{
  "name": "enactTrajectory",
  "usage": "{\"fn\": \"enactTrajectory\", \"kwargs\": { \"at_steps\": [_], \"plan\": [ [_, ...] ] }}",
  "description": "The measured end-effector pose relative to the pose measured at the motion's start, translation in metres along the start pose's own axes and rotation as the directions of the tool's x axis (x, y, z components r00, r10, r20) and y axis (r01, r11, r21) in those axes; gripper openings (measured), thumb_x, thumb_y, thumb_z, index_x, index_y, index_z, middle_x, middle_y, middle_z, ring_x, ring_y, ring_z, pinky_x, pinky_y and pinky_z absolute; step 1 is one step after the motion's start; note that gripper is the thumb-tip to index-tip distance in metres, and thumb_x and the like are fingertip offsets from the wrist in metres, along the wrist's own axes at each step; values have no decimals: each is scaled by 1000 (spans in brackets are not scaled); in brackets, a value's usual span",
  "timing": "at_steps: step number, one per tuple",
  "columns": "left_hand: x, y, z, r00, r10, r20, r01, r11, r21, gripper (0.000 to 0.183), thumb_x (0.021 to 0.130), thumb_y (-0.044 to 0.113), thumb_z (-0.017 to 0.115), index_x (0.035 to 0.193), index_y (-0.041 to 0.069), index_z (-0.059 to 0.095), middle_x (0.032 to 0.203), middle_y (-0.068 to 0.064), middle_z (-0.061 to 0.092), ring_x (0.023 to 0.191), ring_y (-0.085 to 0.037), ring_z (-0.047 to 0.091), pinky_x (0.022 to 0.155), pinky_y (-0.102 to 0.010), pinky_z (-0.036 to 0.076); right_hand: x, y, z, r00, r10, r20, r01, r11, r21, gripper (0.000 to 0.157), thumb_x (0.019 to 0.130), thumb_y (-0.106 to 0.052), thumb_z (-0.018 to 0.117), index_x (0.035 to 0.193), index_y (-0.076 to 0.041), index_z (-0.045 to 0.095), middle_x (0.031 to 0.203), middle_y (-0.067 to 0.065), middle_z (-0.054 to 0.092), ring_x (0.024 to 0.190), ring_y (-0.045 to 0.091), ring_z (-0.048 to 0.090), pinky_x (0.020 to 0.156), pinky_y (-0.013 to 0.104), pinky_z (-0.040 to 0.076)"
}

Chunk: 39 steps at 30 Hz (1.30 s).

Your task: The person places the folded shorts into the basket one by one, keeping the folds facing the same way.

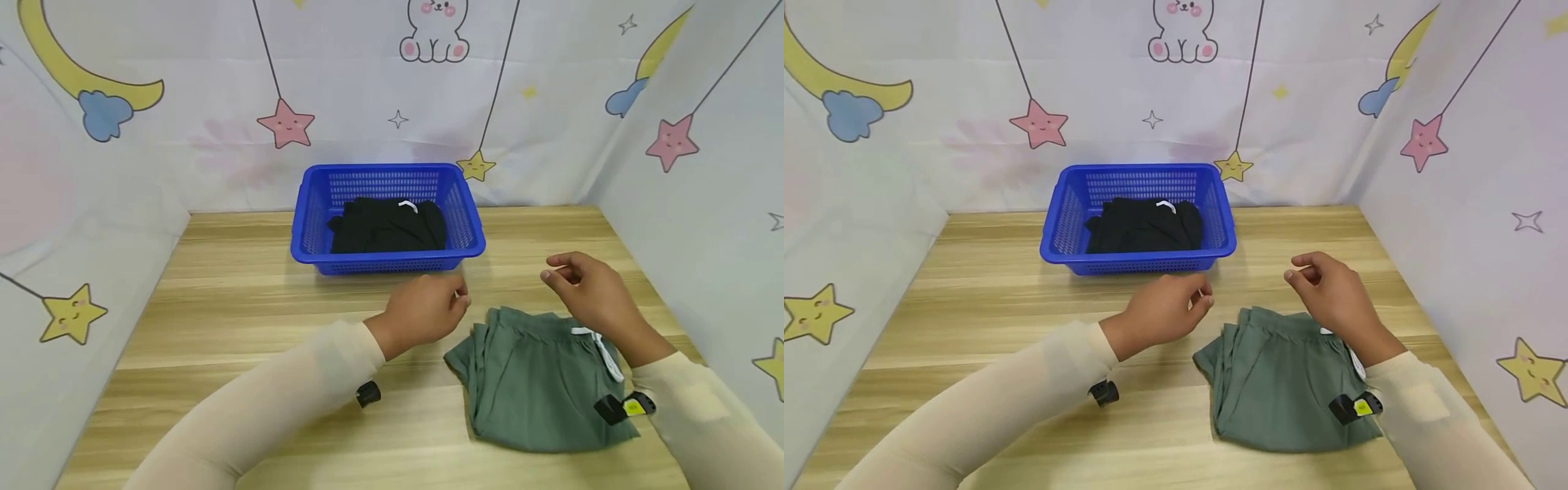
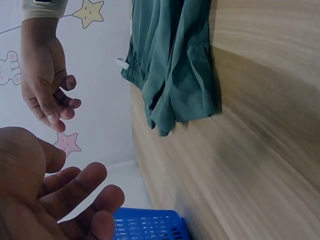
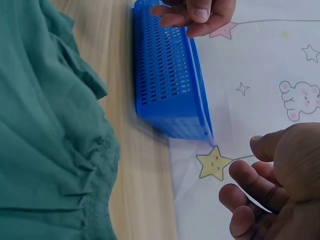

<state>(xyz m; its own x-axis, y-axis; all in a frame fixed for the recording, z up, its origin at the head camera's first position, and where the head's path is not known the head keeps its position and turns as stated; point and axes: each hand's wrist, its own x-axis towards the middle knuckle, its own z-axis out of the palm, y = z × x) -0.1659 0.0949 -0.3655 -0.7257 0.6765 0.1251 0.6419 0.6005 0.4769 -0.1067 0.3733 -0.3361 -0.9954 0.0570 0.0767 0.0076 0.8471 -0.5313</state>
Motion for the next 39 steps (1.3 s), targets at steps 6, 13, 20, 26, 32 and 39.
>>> {"fn": "enactTrajectory", "kwargs": {
  "at_steps": [6,13,20,26,32,39],
  "plan": [
    [-2,6,9,1000,2,28,-4,999,43,21,105,33,57,113,20,71,82,12,66,67,-3,58,52,-27,46,-14,15,-1,1000,28,-14,-28,1000,-4,49,107,-39,53,137,0,58,111,20,69,89,32,66,63,38,49],
    [-5,10,18,998,34,48,-37,997,62,20,105,31,58,113,20,72,79,13,64,66,-3,57,52,-27,45,-28,27,1,999,25,-43,-26,999,-23,46,107,-35,55,136,1,58,112,20,69,97,39,66,69,42,51],
    [-7,14,27,994,46,102,-52,996,65,18,105,32,57,108,22,71,83,12,62,71,-4,56,55,-27,46,-40,40,4,997,62,-44,-63,998,-19,48,107,-37,56,137,0,58,112,21,69,99,40,65,70,42,50],
    [-13,15,37,989,36,142,-46,997,69,15,104,32,59,105,22,70,84,12,63,72,-3,56,55,-28,47,-49,55,8,996,68,-64,-70,997,-24,47,107,-35,56,135,3,58,111,23,69,98,42,66,70,45,51],
    [-19,15,45,982,30,189,-47,995,88,16,104,34,60,97,24,70,76,14,60,67,-3,55,52,-28,45,-59,70,12,991,109,-77,-112,993,-40,48,106,-35,57,134,5,58,112,26,68,99,44,65,72,52,52],
    [-24,16,54,959,-30,283,-8,991,131,38,104,40,58,70,22,58,62,7,54,56,-10,53,45,-34,42,-70,92,10,972,235,-17,-236,968,-87,59,107,-41,52,135,11,53,116,32,64,98,47,63,69,53,52]
  ]
}}
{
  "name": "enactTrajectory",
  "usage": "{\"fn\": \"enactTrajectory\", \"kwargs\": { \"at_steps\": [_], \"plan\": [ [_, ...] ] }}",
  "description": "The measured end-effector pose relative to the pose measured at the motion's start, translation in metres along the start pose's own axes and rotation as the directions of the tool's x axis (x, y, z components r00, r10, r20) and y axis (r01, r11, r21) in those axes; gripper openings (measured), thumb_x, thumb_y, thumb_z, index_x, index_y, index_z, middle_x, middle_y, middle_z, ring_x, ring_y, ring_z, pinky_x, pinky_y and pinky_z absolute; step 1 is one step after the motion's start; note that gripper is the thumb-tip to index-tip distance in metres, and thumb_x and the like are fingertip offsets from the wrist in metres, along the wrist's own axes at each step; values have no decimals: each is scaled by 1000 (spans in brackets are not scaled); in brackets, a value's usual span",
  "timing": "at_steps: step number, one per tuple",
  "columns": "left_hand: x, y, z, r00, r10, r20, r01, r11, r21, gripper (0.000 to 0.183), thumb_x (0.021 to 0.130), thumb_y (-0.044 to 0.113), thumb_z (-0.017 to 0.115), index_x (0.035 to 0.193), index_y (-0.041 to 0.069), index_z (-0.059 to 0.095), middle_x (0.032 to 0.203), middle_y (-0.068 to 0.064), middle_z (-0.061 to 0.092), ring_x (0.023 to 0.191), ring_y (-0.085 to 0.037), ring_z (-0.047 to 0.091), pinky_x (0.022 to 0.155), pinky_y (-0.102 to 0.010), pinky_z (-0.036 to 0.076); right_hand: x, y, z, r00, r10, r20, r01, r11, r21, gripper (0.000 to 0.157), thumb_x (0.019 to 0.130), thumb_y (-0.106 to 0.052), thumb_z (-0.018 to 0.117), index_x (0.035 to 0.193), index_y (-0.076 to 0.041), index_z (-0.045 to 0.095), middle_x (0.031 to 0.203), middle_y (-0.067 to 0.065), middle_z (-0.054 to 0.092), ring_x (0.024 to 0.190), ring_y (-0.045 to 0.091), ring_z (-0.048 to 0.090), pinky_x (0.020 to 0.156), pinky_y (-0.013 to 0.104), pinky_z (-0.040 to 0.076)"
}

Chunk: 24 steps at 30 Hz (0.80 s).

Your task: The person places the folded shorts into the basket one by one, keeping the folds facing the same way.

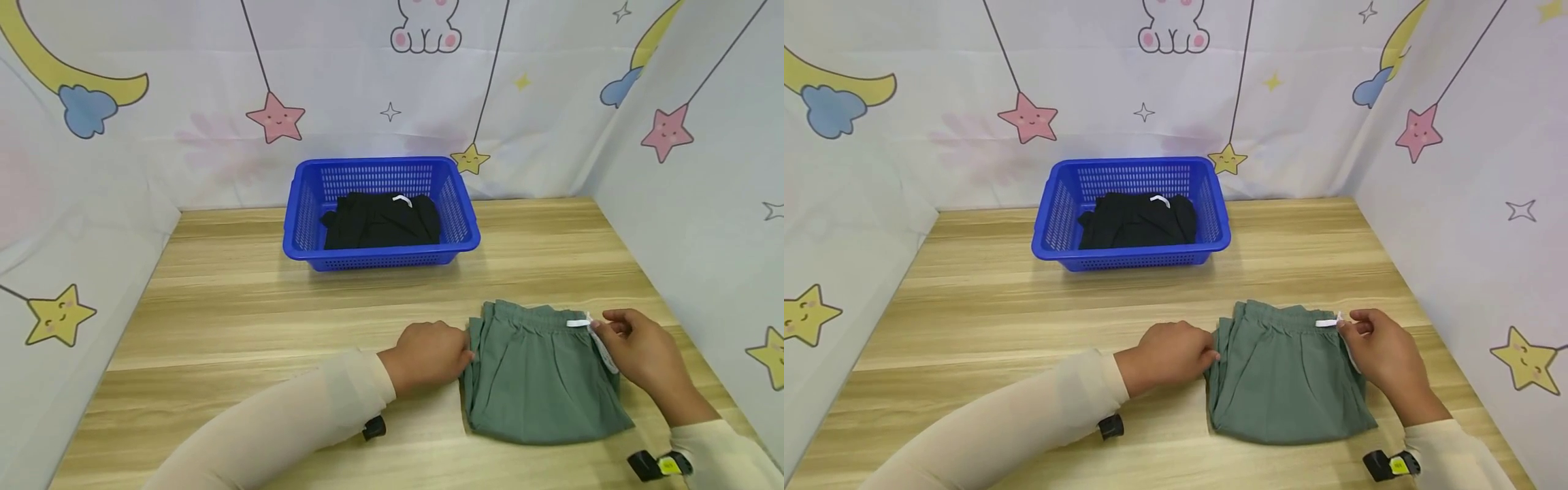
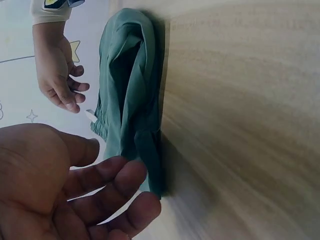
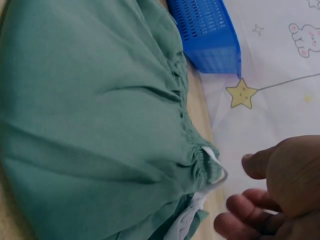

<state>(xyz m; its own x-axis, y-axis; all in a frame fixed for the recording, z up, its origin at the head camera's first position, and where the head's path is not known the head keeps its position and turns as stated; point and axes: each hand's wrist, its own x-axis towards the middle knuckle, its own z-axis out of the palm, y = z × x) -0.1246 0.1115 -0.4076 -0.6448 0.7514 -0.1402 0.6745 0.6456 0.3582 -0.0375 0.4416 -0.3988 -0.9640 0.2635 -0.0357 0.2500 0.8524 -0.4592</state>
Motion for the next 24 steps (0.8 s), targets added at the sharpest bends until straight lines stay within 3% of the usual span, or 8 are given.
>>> {"fn": "enactTrajectory", "kwargs": {
  "at_steps": [6,10,16,19,24],
  "plan": [
    [-1,4,4,995,-48,83,47,999,4,48,104,45,56,64,20,57,60,4,54,55,-11,53,46,-36,44,3,12,-7,976,119,184,-106,991,-78,78,107,-53,42,137,19,44,123,38,58,104,53,60,75,56,50],
    [0,5,6,990,-95,105,94,995,17,51,104,49,53,63,20,58,62,3,55,55,-12,53,45,-37,44,5,15,-9,950,148,276,-115,984,-134,84,106,-57,38,128,22,52,119,39,60,103,55,60,77,58,51],
    [0,8,6,976,-148,158,148,989,15,57,105,53,49,61,19,60,65,1,58,57,-13,54,49,-39,47,4,17,-7,913,177,368,-139,982,-128,86,105,-61,36,120,20,59,99,28,68,73,28,65,61,43,52],
    [2,9,7,977,-137,165,143,990,-22,59,105,54,49,59,18,58,65,0,57,58,-13,54,49,-38,47,5,17,-4,915,158,370,-119,985,-128,82,105,-60,40,116,18,63,98,27,68,75,29,65,63,45,52],
    [6,11,9,981,-126,148,137,988,-69,59,104,52,53,56,18,53,63,0,56,56,-13,53,47,-37,46,6,16,2,928,108,357,-59,988,-145,78,103,-59,48,114,17,65,110,34,66,96,46,65,77,56,51]
  ]
}}
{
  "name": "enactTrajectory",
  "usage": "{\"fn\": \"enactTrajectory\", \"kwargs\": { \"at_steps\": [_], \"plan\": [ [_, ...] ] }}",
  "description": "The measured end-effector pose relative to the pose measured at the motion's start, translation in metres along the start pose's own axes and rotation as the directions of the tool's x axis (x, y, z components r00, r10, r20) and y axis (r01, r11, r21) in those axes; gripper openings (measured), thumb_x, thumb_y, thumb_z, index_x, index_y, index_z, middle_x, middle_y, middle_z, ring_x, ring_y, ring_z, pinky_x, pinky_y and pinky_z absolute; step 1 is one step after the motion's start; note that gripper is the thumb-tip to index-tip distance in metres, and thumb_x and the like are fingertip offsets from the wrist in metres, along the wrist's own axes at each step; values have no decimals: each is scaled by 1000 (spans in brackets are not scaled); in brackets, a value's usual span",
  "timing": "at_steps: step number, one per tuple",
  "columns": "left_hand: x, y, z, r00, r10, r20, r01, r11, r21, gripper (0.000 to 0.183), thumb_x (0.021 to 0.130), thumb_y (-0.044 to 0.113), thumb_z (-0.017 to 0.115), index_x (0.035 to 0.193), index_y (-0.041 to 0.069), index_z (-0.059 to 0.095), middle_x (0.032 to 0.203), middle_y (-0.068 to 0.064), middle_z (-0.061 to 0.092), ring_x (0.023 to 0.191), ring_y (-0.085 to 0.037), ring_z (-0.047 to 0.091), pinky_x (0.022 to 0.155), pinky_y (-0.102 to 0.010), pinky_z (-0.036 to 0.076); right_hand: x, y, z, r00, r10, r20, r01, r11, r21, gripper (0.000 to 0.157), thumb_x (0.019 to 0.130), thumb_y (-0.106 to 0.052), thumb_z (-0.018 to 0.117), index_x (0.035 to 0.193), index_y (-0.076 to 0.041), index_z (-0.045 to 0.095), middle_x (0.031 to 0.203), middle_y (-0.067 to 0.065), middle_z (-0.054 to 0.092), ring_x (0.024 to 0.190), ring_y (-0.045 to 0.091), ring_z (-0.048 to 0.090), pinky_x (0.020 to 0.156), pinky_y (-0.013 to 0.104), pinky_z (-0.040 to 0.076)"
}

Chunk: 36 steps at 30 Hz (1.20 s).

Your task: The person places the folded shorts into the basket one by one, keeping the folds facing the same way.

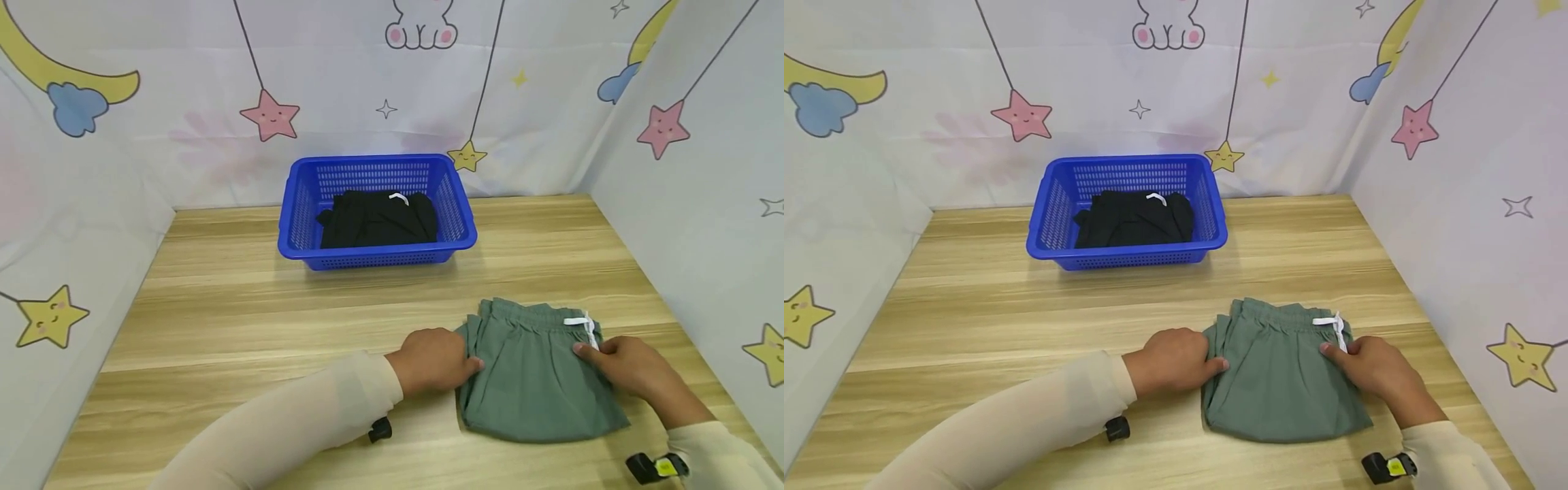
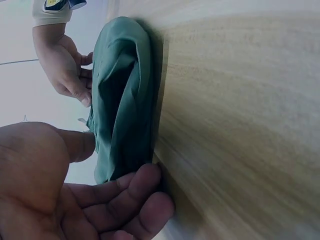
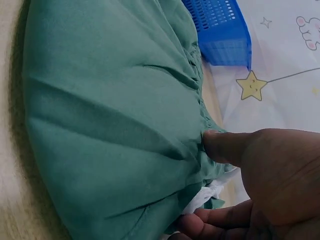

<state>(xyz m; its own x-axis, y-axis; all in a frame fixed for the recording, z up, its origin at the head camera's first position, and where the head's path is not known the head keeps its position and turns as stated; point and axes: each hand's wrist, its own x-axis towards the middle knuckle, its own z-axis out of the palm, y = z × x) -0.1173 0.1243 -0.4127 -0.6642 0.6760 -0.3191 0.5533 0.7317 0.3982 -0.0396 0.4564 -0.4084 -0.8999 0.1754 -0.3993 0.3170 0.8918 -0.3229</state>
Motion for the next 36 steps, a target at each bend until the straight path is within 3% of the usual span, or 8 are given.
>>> {"fn": "enactTrajectory", "kwargs": {
  "at_steps": [2,4,6,9,16,27,36],
  "plan": [
    [1,0,1,1000,-1,-13,1,1000,-11,58,102,51,56,55,18,54,62,1,57,56,-13,53,47,-36,45,1,-2,3,1000,-10,2,10,1000,3,75,102,-58,52,111,15,66,106,31,67,94,44,65,77,55,51],
    [1,-1,1,1000,1,-28,-1,1000,-14,57,101,50,59,55,17,54,61,1,57,56,-12,53,46,-36,45,1,-3,7,1000,-26,-3,26,1000,12,67,101,-56,56,98,10,65,91,23,66,82,35,63,70,48,50],
    [3,-2,2,999,5,-39,-5,1000,-11,55,99,50,62,55,17,55,61,2,57,56,-11,53,45,-36,45,1,-5,11,998,-49,-26,49,998,24,57,100,-54,60,84,1,59,76,11,57,71,26,55,62,41,44],
    [4,-4,3,999,12,-43,-12,1000,-1,52,98,47,66,56,16,56,61,2,57,56,-11,52,44,-35,45,1,-8,18,994,-88,-63,90,995,43,48,99,-48,64,75,-9,48,68,2,44,63,19,44,58,35,35],
    [4,-6,2,999,-8,-48,7,1000,-29,39,95,32,73,62,15,61,66,2,58,57,-11,51,47,-33,47,1,-16,25,983,-144,-116,150,988,48,41,96,-37,70,75,-11,46,67,0,41,63,18,44,59,35,35],
    [0,-18,-1,998,-16,-66,14,999,-31,47,95,24,70,56,17,45,54,4,41,48,-11,42,39,-30,38,2,-29,31,979,-156,-134,170,981,96,36,95,-32,72,76,-10,51,65,-2,42,61,17,44,56,33,35],
    [-9,-34,-5,995,-47,-89,43,998,-48,41,92,20,69,59,18,44,54,5,37,48,-12,40,39,-31,36,7,-46,38,969,-191,-158,209,972,104,31,95,-30,72,79,-9,56,65,-2,48,61,16,46,56,33,38]
  ]
}}
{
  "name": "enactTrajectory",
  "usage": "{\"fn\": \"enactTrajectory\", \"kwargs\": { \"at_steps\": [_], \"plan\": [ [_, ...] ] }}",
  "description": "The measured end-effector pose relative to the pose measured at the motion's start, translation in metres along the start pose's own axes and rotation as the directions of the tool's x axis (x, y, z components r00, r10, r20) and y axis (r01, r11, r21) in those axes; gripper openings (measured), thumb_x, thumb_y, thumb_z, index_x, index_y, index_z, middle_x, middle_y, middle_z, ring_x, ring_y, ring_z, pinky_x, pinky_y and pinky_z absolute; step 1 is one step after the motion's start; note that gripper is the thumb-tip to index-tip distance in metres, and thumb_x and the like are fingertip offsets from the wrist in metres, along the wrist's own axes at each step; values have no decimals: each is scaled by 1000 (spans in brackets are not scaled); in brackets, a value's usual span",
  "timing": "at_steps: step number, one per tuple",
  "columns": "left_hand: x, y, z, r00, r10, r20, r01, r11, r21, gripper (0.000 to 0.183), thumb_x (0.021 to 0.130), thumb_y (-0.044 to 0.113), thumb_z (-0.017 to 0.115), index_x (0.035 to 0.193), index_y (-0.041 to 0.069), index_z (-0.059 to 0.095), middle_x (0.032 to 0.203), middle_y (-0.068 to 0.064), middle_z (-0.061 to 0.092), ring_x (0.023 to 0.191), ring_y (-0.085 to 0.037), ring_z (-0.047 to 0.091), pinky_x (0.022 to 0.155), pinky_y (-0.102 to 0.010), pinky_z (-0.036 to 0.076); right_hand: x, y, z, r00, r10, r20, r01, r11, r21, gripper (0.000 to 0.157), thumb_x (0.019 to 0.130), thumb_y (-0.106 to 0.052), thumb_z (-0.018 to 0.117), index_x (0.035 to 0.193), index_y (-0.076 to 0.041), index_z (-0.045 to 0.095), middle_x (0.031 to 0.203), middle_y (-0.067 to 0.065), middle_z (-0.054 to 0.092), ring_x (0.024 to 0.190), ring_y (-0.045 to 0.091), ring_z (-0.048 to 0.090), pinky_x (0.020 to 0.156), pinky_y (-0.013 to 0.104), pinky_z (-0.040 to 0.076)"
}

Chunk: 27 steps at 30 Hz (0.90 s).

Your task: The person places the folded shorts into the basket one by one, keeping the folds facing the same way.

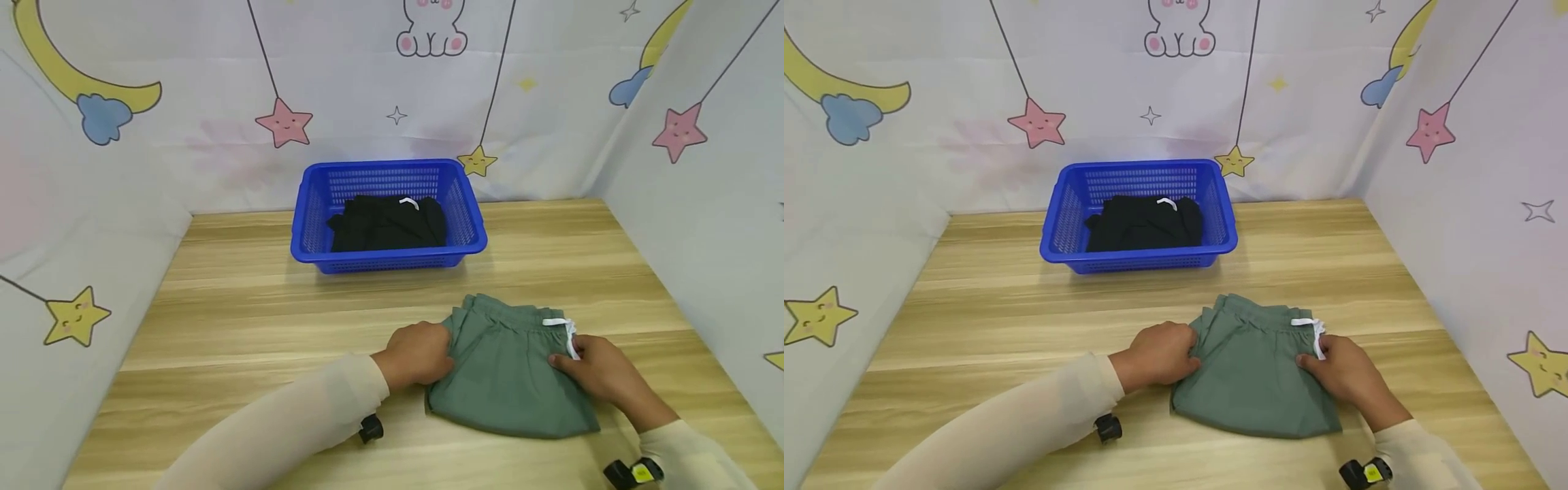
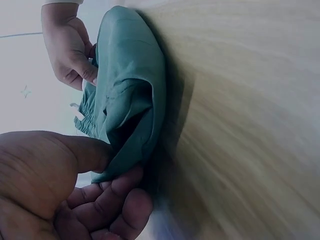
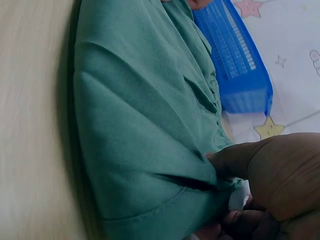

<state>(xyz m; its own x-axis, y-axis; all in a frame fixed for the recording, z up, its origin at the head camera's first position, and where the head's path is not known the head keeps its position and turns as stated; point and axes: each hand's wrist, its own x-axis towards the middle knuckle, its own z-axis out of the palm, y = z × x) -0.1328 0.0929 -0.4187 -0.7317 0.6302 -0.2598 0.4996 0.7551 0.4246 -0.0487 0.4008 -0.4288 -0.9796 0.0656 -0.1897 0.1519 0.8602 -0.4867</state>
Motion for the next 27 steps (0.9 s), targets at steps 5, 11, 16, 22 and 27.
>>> {"fn": "enactTrajectory", "kwargs": {
  "at_steps": [5,11,16,22,27],
  "plan": [
    [-11,-14,-6,999,-23,-31,22,1000,-17,37,91,21,69,62,18,45,57,5,38,50,-12,42,41,-31,38,7,-14,7,1000,-25,-15,25,1000,17,27,95,-29,72,83,-7,62,71,-2,58,65,16,51,59,36,42],
    [-26,-32,-15,997,-47,-63,46,999,-19,37,90,21,71,63,18,46,59,5,42,52,-10,42,43,-30,38,13,-30,18,998,-56,-20,57,998,33,25,96,-29,72,87,-7,65,74,-3,61,66,15,53,60,36,44],
    [-39,-46,-22,993,-64,-97,62,998,-28,42,89,21,71,60,19,41,56,7,34,50,-9,35,43,-28,31,19,-45,26,994,-105,-32,106,993,46,24,95,-28,72,83,-9,63,68,-4,56,62,14,50,57,35,42],
    [-56,-63,-26,988,-81,-128,75,996,-51,47,89,20,73,59,20,36,57,8,28,52,-9,28,46,-27,24,25,-66,35,991,-134,-30,136,988,67,27,94,-26,74,77,-12,57,64,-4,47,58,14,47,54,32,39],
    [-72,-73,-35,985,-101,-139,92,993,-70,49,88,20,74,59,20,35,57,8,28,51,-9,29,46,-27,23,30,-83,41,986,-165,-29,167,983,78,25,93,-26,74,78,-13,59,66,-4,50,60,14,47,55,33,39]
  ]
}}
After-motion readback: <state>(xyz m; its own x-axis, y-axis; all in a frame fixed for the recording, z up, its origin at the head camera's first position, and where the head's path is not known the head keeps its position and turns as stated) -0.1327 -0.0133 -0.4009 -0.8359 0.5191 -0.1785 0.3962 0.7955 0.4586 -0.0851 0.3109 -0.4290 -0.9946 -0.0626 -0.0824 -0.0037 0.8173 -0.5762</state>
